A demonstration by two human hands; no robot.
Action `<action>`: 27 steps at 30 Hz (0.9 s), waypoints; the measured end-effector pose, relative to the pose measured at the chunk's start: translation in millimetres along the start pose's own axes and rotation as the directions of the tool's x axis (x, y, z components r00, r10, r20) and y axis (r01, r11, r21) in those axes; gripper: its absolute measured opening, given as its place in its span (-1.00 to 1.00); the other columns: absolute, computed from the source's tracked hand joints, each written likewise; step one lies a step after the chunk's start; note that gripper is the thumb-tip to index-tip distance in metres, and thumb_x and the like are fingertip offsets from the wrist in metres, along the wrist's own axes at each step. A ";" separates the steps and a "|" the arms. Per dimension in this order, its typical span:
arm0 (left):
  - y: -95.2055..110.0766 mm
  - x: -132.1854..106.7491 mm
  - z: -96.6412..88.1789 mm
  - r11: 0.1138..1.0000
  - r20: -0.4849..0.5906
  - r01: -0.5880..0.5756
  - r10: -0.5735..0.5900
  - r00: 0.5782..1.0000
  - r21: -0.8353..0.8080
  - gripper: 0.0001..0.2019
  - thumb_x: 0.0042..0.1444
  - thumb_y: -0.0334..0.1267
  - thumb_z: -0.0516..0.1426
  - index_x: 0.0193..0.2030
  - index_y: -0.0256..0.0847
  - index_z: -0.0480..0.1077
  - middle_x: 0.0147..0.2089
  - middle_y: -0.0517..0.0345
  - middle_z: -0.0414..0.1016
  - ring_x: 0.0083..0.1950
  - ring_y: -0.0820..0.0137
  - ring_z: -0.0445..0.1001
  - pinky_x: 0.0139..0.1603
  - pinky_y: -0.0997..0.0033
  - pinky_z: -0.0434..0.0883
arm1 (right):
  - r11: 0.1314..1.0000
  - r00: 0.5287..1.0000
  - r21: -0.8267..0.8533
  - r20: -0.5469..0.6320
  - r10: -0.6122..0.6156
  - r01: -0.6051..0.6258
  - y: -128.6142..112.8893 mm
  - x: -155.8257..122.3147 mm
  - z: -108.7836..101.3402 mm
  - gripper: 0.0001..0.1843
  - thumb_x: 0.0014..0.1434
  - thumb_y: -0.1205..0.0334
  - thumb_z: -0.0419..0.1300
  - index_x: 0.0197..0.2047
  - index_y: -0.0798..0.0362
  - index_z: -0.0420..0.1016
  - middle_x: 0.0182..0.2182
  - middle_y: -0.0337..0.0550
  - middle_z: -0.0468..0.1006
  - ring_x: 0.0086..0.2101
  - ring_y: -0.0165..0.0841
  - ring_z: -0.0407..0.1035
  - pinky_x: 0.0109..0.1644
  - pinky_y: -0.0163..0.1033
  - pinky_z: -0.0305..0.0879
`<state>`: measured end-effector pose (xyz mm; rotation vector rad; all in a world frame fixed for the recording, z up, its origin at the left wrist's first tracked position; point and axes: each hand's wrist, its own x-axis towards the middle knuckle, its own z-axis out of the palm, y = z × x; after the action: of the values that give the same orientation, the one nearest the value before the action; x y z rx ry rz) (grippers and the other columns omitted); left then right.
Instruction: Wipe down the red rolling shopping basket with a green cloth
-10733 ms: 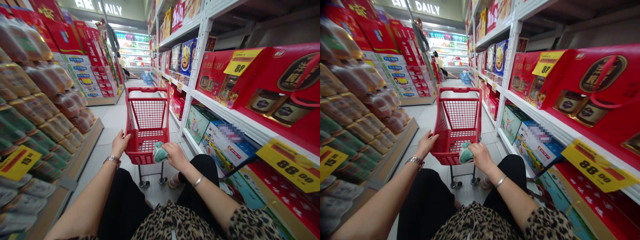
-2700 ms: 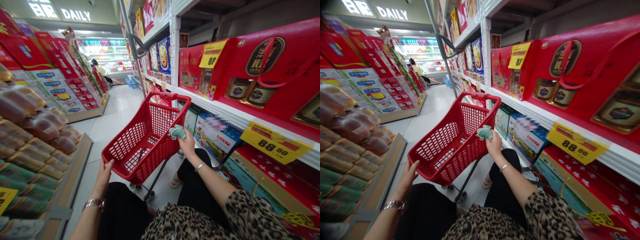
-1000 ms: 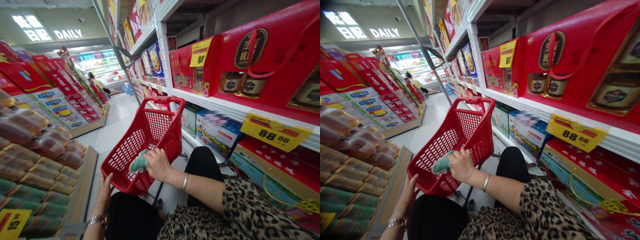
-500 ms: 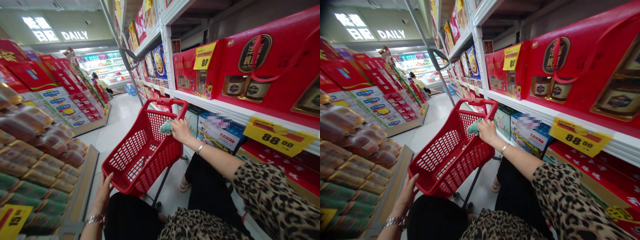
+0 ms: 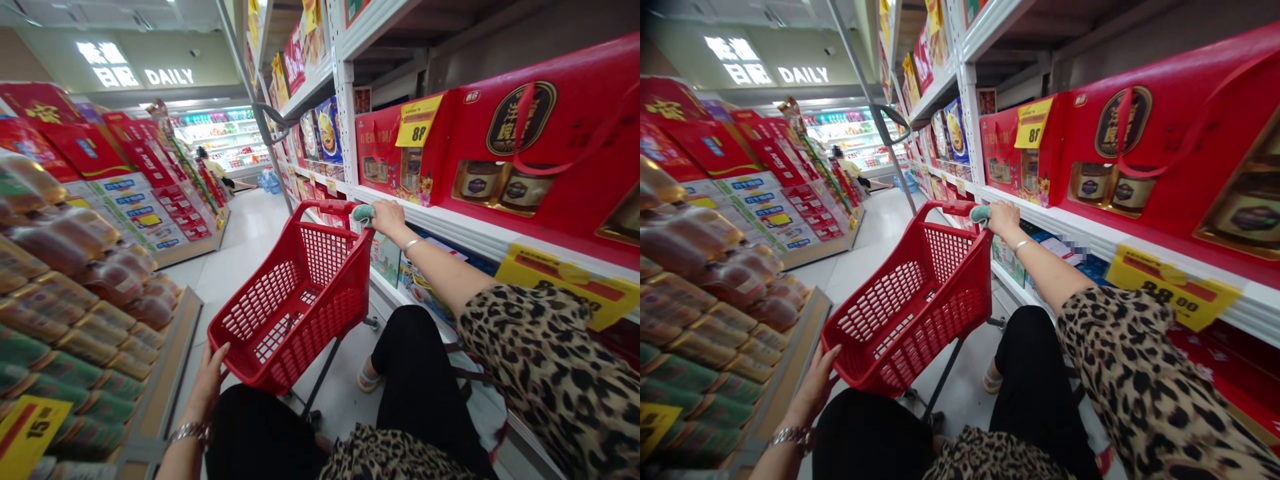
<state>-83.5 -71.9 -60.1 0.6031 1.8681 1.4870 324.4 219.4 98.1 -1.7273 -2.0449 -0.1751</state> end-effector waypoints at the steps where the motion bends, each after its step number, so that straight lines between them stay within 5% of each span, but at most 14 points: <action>1: -0.2 0.6 -0.2 1.000 0.009 0.004 -0.004 1.000 -0.005 -0.24 0.14 -0.11 0.22 0.49 0.15 0.14 0.42 0.02 0.36 0.33 0.14 0.44 0.07 0.25 0.56 | 1.000 1.000 0.011 0.004 0.003 -0.003 -0.2 0.3 -0.1 -0.67 0.27 0.23 0.18 0.07 0.01 0.59 0.09 0.06 0.58 0.07 0.00 0.36 0.02 -0.05 0.26; 6: 3.7 5.8 -1.2 1.000 0.011 0.000 0.000 1.000 0.015 -0.26 0.15 -0.08 0.20 0.49 0.13 0.15 0.41 0.01 0.38 0.29 0.11 0.49 0.12 0.15 0.55 | 1.000 1.000 0.026 0.021 -0.003 0.003 -2.0 -3.5 -1.2 -0.67 0.29 0.19 0.17 0.08 0.01 0.59 0.09 0.07 0.58 0.05 0.02 0.39 0.00 -0.05 0.32; 9: 16.7 13.0 -4.7 0.977 -0.094 -0.038 0.059 0.994 0.209 -0.25 0.15 0.02 0.18 0.48 -0.09 0.21 0.40 -0.12 0.39 0.37 0.02 0.41 0.32 0.03 0.41 | 1.000 0.998 -0.007 0.055 -0.020 0.020 -6.3 -2.4 -3.7 -0.66 0.28 0.24 0.17 0.09 0.01 0.59 0.10 0.05 0.58 0.08 0.01 0.40 0.02 -0.06 0.34; 12: 37.2 19.3 -6.9 0.852 -0.212 -0.032 0.166 0.963 0.522 -0.10 0.09 0.13 0.17 0.47 -0.42 0.20 0.48 -0.39 0.23 0.49 -0.15 0.21 0.49 -0.09 0.13 | 0.999 0.997 -0.032 0.079 -0.022 0.024 -14.8 -0.8 -7.3 -0.64 0.26 0.23 0.21 0.11 0.01 0.59 0.12 0.06 0.58 0.10 -0.01 0.42 0.05 -0.09 0.37; 15: 52.5 21.5 -3.4 0.710 -0.260 0.040 0.204 0.944 0.703 -0.07 0.12 0.26 0.06 0.46 -0.43 0.22 0.47 -0.48 0.22 0.47 -0.30 0.20 0.47 -0.30 0.07 | 0.998 0.993 -0.040 0.110 -0.034 0.039 -27.2 -3.0 -12.2 -0.60 0.24 0.18 0.26 0.14 0.01 0.59 0.12 0.08 0.58 0.12 -0.03 0.43 0.07 -0.10 0.37; 19: 49.1 21.3 0.5 0.713 -0.339 0.114 0.181 0.923 0.692 -0.10 0.15 0.29 -0.03 0.40 -0.42 0.32 0.36 -0.51 0.36 0.40 -0.37 0.29 0.38 -0.39 0.16 | 0.995 0.986 -0.054 0.143 -0.080 0.088 -48.6 -9.6 -17.9 -0.60 0.24 0.14 0.26 0.12 0.01 0.61 0.11 0.11 0.59 0.13 -0.03 0.44 0.11 -0.08 0.36; 27: 20.0 7.9 -15.1 0.798 -0.360 0.064 0.198 0.912 0.600 -0.09 0.02 0.29 0.06 0.29 -0.48 0.42 0.14 -0.37 0.57 0.20 -0.20 0.50 0.23 -0.09 0.43 | 0.973 0.958 -0.036 0.186 -0.217 0.228 -93.8 -40.7 -9.1 -0.61 0.16 0.10 0.35 0.03 0.08 0.65 0.01 0.12 0.65 0.10 -0.05 0.45 0.19 -0.07 0.27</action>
<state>-101.0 -71.3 -40.4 0.6843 2.7205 1.0877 241.3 160.0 107.0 -1.5925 -2.3892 -0.1529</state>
